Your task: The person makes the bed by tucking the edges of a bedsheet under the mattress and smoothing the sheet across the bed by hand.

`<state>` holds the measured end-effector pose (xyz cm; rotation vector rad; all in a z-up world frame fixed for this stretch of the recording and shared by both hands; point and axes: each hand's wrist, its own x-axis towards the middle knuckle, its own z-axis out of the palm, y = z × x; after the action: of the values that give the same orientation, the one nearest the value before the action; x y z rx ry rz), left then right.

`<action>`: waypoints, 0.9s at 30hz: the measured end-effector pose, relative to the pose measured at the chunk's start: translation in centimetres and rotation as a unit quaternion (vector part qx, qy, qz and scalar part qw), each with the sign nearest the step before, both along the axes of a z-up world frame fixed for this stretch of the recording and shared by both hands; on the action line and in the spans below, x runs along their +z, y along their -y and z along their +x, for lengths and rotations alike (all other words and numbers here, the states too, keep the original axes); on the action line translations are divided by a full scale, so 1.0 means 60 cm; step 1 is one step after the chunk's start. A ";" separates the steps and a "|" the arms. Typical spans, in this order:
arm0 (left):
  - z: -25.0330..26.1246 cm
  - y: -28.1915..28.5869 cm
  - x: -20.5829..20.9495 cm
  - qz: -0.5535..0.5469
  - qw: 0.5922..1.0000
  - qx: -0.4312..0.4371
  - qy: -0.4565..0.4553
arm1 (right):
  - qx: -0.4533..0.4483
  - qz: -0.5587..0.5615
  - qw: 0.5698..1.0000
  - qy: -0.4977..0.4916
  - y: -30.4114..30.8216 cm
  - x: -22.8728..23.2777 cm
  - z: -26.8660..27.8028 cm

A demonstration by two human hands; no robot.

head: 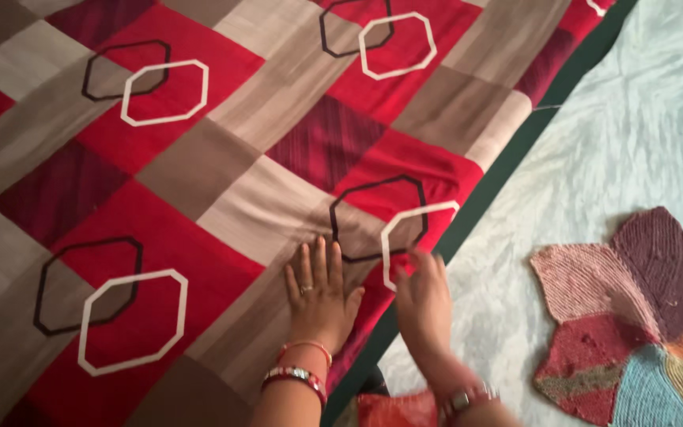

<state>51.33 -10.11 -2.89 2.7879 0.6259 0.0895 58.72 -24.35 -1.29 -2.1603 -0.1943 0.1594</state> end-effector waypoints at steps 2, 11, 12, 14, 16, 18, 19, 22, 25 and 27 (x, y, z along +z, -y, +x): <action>-0.007 0.006 0.013 0.008 0.999 0.011 -0.044 | -0.040 0.002 0.998 -0.047 0.011 -0.040 -0.024; -0.004 0.011 0.045 -0.029 0.999 0.023 -0.008 | 0.047 -0.086 0.980 -0.171 0.030 -0.086 -0.044; -0.005 0.013 0.046 -0.031 0.999 0.028 -0.009 | 0.051 -0.089 0.980 -0.173 0.031 -0.087 -0.041; -0.003 0.015 0.046 -0.020 0.999 0.032 0.001 | 0.067 -0.076 0.980 -0.173 0.029 -0.094 -0.042; -0.003 0.019 0.048 -0.017 0.999 0.040 -0.002 | 0.072 -0.055 0.978 -0.187 0.026 -0.105 -0.050; -0.002 0.024 0.049 -0.013 0.999 0.051 -0.005 | 0.080 -0.035 0.976 -0.200 0.026 -0.113 -0.058; -0.002 0.027 0.047 -0.003 0.998 0.056 0.002 | 0.082 -0.024 0.984 -0.159 0.024 -0.117 -0.058; -0.007 0.042 0.034 0.014 0.997 0.080 0.010 | 0.097 -0.037 0.987 -0.120 0.025 -0.124 -0.069; 0.000 0.054 0.025 0.034 0.993 0.109 0.030 | 0.146 -0.073 0.985 -0.059 0.022 -0.118 -0.066; -0.016 0.079 0.021 0.037 0.991 0.123 0.035 | 0.184 -0.094 0.978 -0.009 0.035 -0.108 -0.083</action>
<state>50.37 -14.88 -1.63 2.7505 0.9630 0.2647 53.75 -26.43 -7.79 -2.2913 -0.5902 0.4238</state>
